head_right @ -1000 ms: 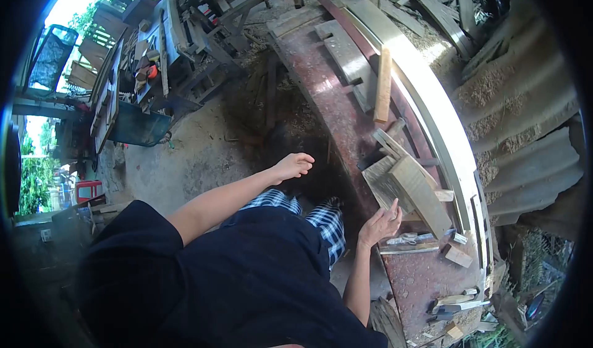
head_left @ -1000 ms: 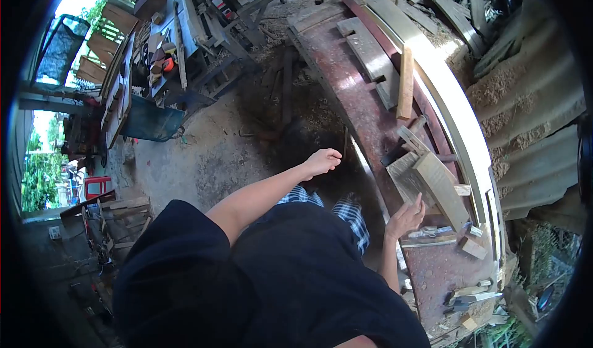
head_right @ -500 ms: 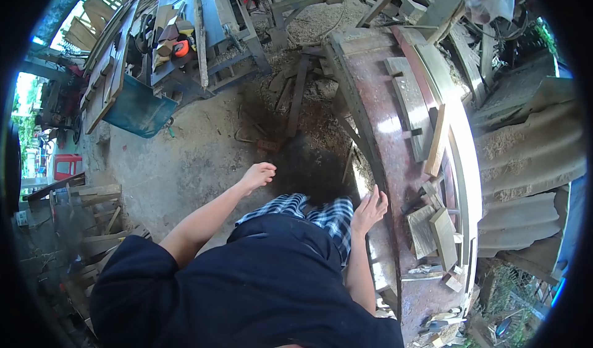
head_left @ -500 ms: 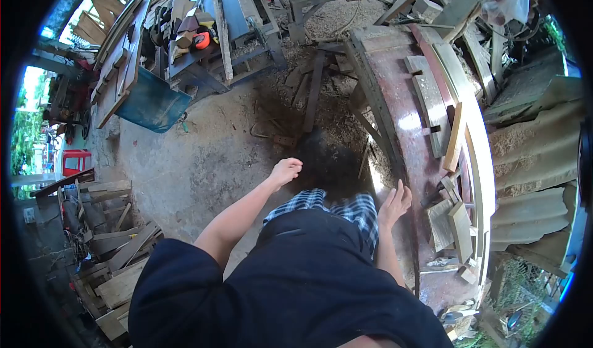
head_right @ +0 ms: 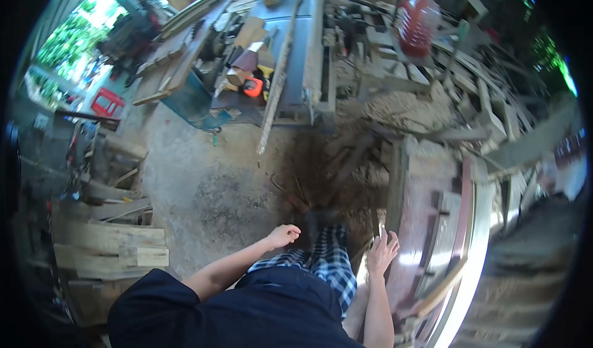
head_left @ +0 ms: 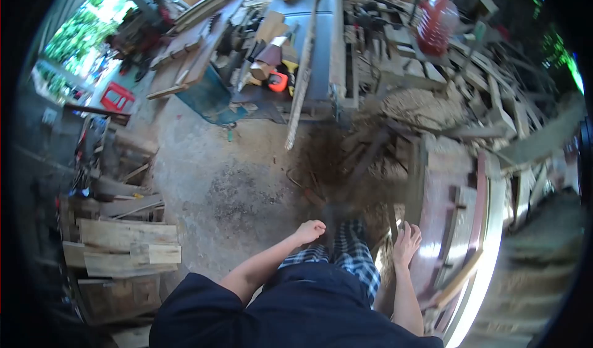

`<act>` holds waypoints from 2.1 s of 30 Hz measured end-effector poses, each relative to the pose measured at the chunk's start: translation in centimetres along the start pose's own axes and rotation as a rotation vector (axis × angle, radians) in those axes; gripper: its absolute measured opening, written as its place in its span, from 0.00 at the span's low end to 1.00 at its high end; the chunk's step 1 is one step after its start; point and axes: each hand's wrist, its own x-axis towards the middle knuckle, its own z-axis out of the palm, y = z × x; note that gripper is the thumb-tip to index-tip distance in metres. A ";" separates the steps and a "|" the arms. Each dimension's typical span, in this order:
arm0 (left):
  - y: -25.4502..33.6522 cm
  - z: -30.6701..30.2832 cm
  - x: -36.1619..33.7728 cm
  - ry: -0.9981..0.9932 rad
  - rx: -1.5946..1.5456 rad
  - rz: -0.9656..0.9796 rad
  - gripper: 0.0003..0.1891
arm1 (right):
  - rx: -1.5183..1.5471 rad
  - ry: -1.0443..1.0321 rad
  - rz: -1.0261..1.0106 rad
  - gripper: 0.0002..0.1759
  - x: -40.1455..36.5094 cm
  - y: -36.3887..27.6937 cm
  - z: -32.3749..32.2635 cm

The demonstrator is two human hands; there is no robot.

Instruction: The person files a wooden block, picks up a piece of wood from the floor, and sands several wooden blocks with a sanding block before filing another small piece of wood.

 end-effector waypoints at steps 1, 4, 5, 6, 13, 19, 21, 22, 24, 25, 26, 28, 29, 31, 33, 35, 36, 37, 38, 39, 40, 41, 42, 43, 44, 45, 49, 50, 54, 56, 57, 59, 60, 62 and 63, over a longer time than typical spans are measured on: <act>0.6 -0.1 0.5 0.036 -0.009 -0.018 0.14 | -0.012 -0.044 -0.036 0.22 2.5 0.0 0.4; 4.2 0.2 2.7 0.110 -0.090 -0.084 0.15 | -0.059 -0.089 -0.169 0.23 10.5 0.2 0.6; 5.3 0.3 3.5 0.135 -0.053 -0.061 0.15 | -0.103 -0.084 -0.239 0.23 12.5 0.5 1.0; 6.1 0.8 4.1 0.156 -0.015 -0.042 0.15 | -0.085 -0.108 -0.249 0.23 14.6 1.1 1.1; 11.6 5.7 9.8 -0.045 -0.154 -0.115 0.16 | -0.252 -0.058 -0.318 0.27 25.2 6.4 4.1; 12.9 8.7 14.7 -0.137 -0.041 -0.076 0.14 | -0.302 0.059 -0.387 0.26 27.3 6.9 4.9; 12.4 9.9 17.8 -0.183 0.052 -0.045 0.12 | -0.257 0.114 -0.451 0.25 27.7 7.0 4.8; 11.2 10.5 19.2 -0.207 0.113 -0.042 0.12 | -0.243 0.153 -0.435 0.24 27.7 7.4 5.5; 8.6 11.4 22.5 -0.230 0.108 -0.038 0.11 | -0.251 0.119 -0.386 0.23 28.1 7.5 5.4; 7.7 11.5 24.3 -0.246 0.083 -0.029 0.10 | -0.220 0.117 -0.388 0.23 28.4 7.6 5.6; 6.7 11.8 26.2 -0.251 0.057 -0.021 0.10 | -0.182 0.119 -0.396 0.23 28.2 7.7 5.6; 4.7 12.8 30.0 -0.210 0.014 -0.049 0.09 | -0.211 0.079 -0.371 0.23 28.0 7.6 5.5; 3.8 13.3 31.9 -0.212 0.055 -0.070 0.09 | -0.209 0.065 -0.371 0.22 28.4 7.6 5.6; 2.5 14.1 35.6 -0.236 0.089 -0.093 0.09 | -0.218 0.044 -0.371 0.22 28.6 7.9 5.8; 1.3 15.3 39.8 -0.243 0.130 -0.036 0.10 | -0.223 0.018 -0.383 0.20 28.5 8.4 6.0; 0.0 16.7 43.6 -0.194 0.109 0.061 0.13 | -0.226 -0.003 -0.380 0.20 28.4 8.6 6.1; -0.2 17.3 45.8 -0.207 0.101 0.064 0.13 | -0.223 -0.009 -0.387 0.19 28.4 8.7 6.1; -0.1 17.9 48.0 -0.262 0.043 -0.056 0.12 | -0.238 -0.024 -0.394 0.18 28.4 9.0 6.1; -0.1 18.4 50.1 -0.316 -0.012 -0.176 0.12 | -0.251 -0.038 -0.400 0.17 28.2 9.2 6.0; -1.0 19.5 52.3 -0.269 -0.078 -0.165 0.10 | -0.276 -0.049 -0.397 0.15 28.1 9.3 5.9; -0.9 20.3 54.4 -0.272 -0.081 -0.158 0.10 | -0.283 -0.048 -0.407 0.15 27.9 9.7 6.1; -0.3 21.1 56.0 -0.223 -0.236 -0.246 0.10 | -0.296 -0.102 -0.440 0.20 27.9 9.6 5.8; -0.2 22.0 57.7 -0.174 -0.393 -0.336 0.09 | -0.302 -0.104 -0.423 0.22 27.5 9.8 5.8; -0.9 23.0 59.9 -0.180 -0.397 -0.335 0.09 | -0.262 -0.047 -0.383 0.16 27.1 10.3 6.1; -1.5 23.9 62.4 -0.262 -0.444 -0.349 0.10 | -0.302 -0.107 -0.421 0.22 27.4 10.1 5.7; -1.9 24.8 64.8 -0.343 -0.490 -0.360 0.15 | -0.277 -0.042 -0.476 0.22 27.2 11.3 6.0; 0.7 28.0 71.2 -0.195 -0.613 -0.369 0.20 | -0.059 0.354 -0.669 0.19 28.6 13.9 9.9; 1.7 28.2 72.6 -0.199 -0.618 -0.351 0.20 | -0.069 0.367 -0.678 0.19 28.8 14.9 10.7; 4.0 30.2 77.3 -0.104 -0.722 -0.308 0.26 | -0.139 0.329 -0.691 0.19 30.0 16.5 12.6; 4.4 31.5 79.8 -0.071 -0.978 -0.359 0.28 | -0.172 0.313 -0.693 0.19 30.5 17.1 13.0; 5.3 31.7 80.1 -0.003 -1.149 -0.427 0.27 | -0.188 0.309 -0.693 0.19 30.7 17.4 13.3; 4.5 32.7 81.9 0.062 -1.179 -0.474 0.26 | -0.210 0.296 -0.687 0.18 30.9 17.7 13.5; 4.9 32.6 81.9 0.133 -1.208 -0.539 0.25 | -0.221 0.286 -0.684 0.18 31.0 17.8 13.5; 5.7 32.0 82.1 0.177 -1.155 -0.585 0.23 | -0.239 0.262 -0.675 0.18 31.0 17.9 13.3; 5.9 31.6 82.4 0.188 -1.107 -0.495 0.22 | -0.246 0.247 -0.670 0.18 31.0 17.8 13.0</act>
